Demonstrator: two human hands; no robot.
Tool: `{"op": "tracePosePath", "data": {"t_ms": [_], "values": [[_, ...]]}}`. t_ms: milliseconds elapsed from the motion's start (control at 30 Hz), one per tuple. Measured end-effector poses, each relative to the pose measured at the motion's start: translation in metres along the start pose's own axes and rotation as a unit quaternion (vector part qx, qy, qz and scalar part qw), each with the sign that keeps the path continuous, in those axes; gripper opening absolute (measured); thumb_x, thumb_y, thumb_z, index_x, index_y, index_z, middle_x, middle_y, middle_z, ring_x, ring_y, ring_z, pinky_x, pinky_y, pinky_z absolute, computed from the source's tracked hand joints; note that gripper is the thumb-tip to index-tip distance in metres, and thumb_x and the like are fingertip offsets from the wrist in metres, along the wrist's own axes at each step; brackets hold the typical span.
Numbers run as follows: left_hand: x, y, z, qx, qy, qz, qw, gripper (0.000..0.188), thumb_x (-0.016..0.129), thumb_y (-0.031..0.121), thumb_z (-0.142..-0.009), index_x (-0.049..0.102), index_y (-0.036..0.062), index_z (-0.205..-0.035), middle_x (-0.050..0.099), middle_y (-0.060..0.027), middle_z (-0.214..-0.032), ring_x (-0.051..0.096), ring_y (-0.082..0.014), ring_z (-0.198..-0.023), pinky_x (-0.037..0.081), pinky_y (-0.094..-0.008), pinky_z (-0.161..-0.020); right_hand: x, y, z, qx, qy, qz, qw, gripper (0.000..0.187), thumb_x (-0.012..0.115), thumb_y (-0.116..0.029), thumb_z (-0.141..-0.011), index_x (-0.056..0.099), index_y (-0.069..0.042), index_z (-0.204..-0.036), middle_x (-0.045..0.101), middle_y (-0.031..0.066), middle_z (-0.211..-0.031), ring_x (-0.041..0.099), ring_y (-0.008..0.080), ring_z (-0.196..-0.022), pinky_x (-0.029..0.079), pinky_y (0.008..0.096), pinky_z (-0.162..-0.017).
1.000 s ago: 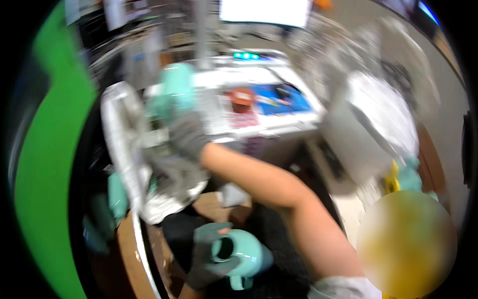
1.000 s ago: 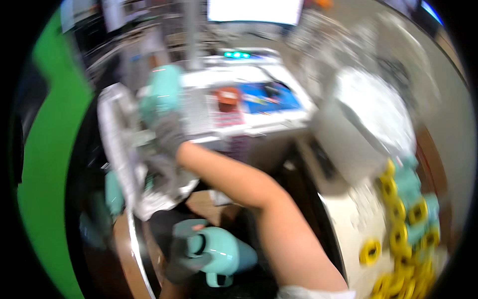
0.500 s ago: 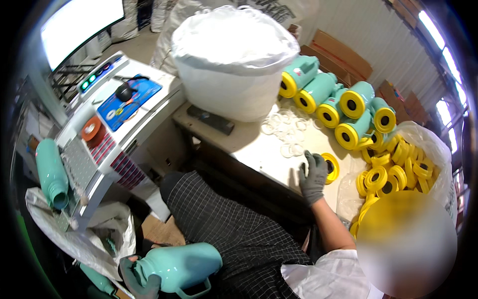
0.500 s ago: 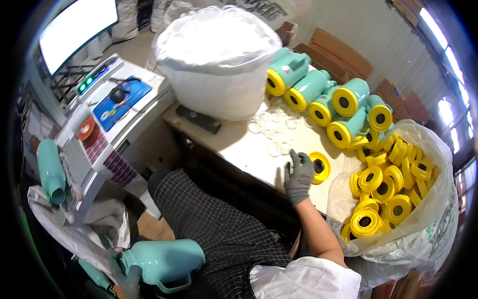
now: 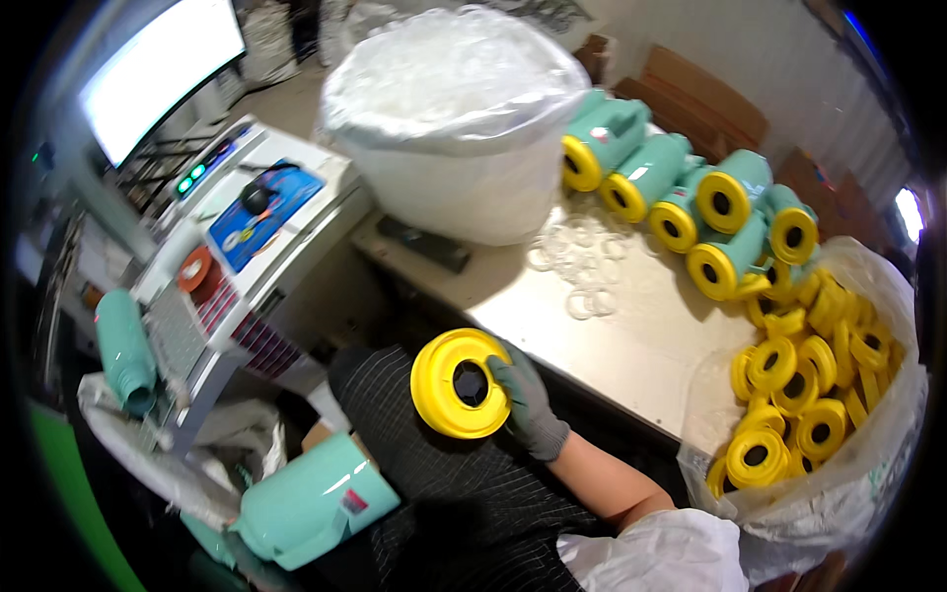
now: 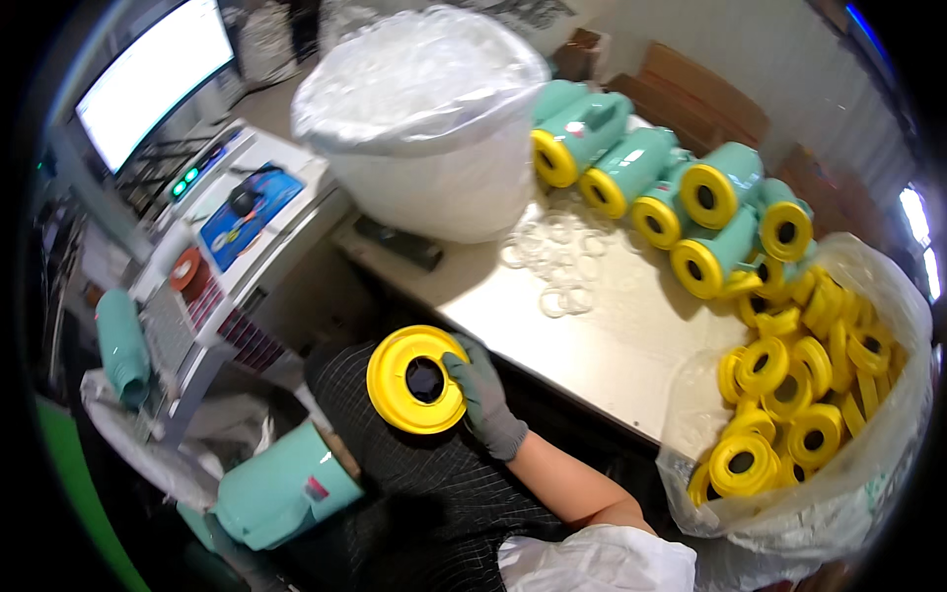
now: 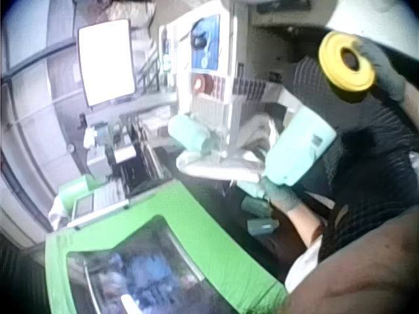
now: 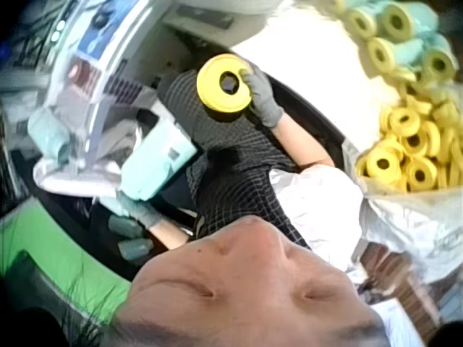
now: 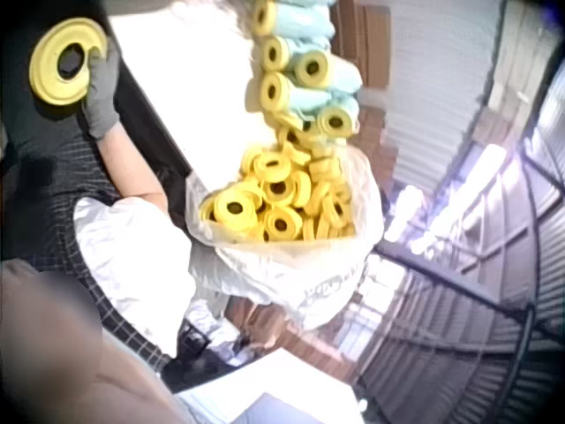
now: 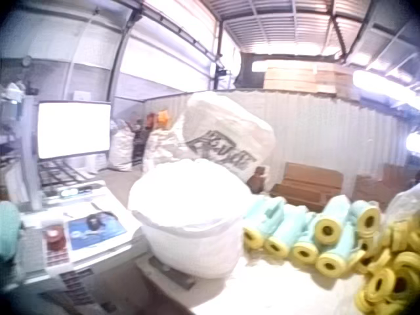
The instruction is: The person assembles teal plastic containers by inserting clear plastic rings into the openings, applying labels from a roll, and securing yellow lids. The person handles each container one at a time, repeating the sequence throughout the clip.
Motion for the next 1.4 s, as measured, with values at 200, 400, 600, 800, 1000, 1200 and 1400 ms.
{"op": "tracePosePath", "data": {"t_ms": [200, 400, 600, 800, 1000, 1200, 1400], "values": [[-0.013, -0.069, 0.032, -0.044, 0.061, 0.114, 0.991, 0.031, 0.048, 0.034, -0.113, 0.066, 0.0106, -0.122, 0.071, -0.0023, -0.116, 0.064, -0.0175, -0.113, 0.050, -0.0365, -0.105, 0.014, 0.050, 0.004, -0.360, -0.051, 0.543, 0.757, 0.050, 0.076, -0.014, -0.091, 0.063, -0.003, -0.138, 0.063, 0.0164, -0.123, 0.059, 0.0354, -0.112, 0.047, 0.0472, -0.101], [-0.007, -0.117, 0.048, -0.034, 0.059, 0.037, 0.997, 0.045, 0.050, 0.038, -0.113, 0.055, 0.0068, -0.145, 0.064, -0.0053, -0.131, 0.062, -0.0194, -0.122, 0.048, -0.0348, -0.109, 0.006, 0.058, 0.011, -0.287, -0.156, 0.575, 0.750, 0.057, 0.078, -0.024, -0.090, 0.064, 0.001, -0.139, 0.062, 0.0170, -0.115, 0.061, 0.0319, -0.102, 0.050, 0.0425, -0.093], [-0.004, -0.128, 0.048, -0.014, 0.032, -0.104, 0.994, 0.037, 0.050, 0.033, -0.112, 0.063, 0.0038, -0.131, 0.068, -0.0036, -0.117, 0.065, -0.0192, -0.114, 0.051, -0.0332, -0.102, 0.088, -0.013, 0.010, -0.264, -0.236, 0.354, 0.865, 0.057, 0.075, -0.022, -0.087, 0.066, 0.006, -0.136, 0.061, 0.0118, -0.107, 0.061, 0.0232, -0.095, 0.051, 0.0344, -0.085], [0.004, -0.132, 0.042, -0.047, -0.022, -0.076, 0.996, 0.039, 0.044, 0.033, -0.114, 0.064, 0.0018, -0.127, 0.071, -0.0094, -0.117, 0.068, -0.0185, -0.104, 0.056, -0.0345, -0.092, 0.097, -0.015, 0.028, -0.389, -0.344, 0.380, 0.766, 0.062, 0.081, -0.024, -0.081, 0.068, 0.005, -0.135, 0.061, 0.0132, -0.102, 0.057, 0.0250, -0.088, 0.050, 0.0359, -0.078], [0.026, -0.097, 0.054, -0.012, 0.028, -0.024, 0.999, 0.036, 0.042, 0.033, -0.114, 0.062, 0.0025, -0.115, 0.068, -0.0064, -0.106, 0.065, -0.0134, -0.095, 0.055, -0.0293, -0.084, 0.092, -0.006, 0.041, -0.328, -0.344, 0.355, 0.805, 0.055, 0.072, -0.025, -0.091, 0.066, 0.008, -0.134, 0.061, 0.0147, -0.103, 0.057, 0.0245, -0.089, 0.050, 0.0354, -0.078], [0.033, -0.069, 0.052, 0.063, 0.066, -0.119, 0.989, 0.028, 0.043, 0.029, -0.113, 0.058, 0.0061, -0.109, 0.062, -0.0020, -0.096, 0.059, -0.0086, -0.088, 0.050, -0.0249, -0.082, 0.094, -0.007, 0.047, -0.273, -0.292, 0.351, 0.847, 0.057, 0.067, -0.037, -0.100, 0.065, 0.008, -0.135, 0.061, 0.0116, -0.102, 0.055, 0.0187, -0.089, 0.048, 0.0324, -0.081], [0.055, -0.015, 0.058, 0.160, 0.079, -0.193, 0.965, 0.033, 0.048, 0.036, -0.108, 0.057, 0.0053, -0.114, 0.058, -0.0066, -0.118, 0.057, -0.0092, -0.105, 0.047, -0.0267, -0.089, 0.099, -0.005, 0.047, -0.124, -0.221, 0.301, 0.919, 0.070, 0.050, -0.057, -0.109, 0.062, 0.005, -0.138, 0.068, 0.0097, -0.113, 0.065, 0.0176, -0.101, 0.052, 0.0329, -0.092]]}}
Point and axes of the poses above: each hand's wrist, its own z-axis away from the middle knuckle, its own x-axis out of the palm, y = z × x, the point moved 1 cm from there along -z, towards the middle knuckle
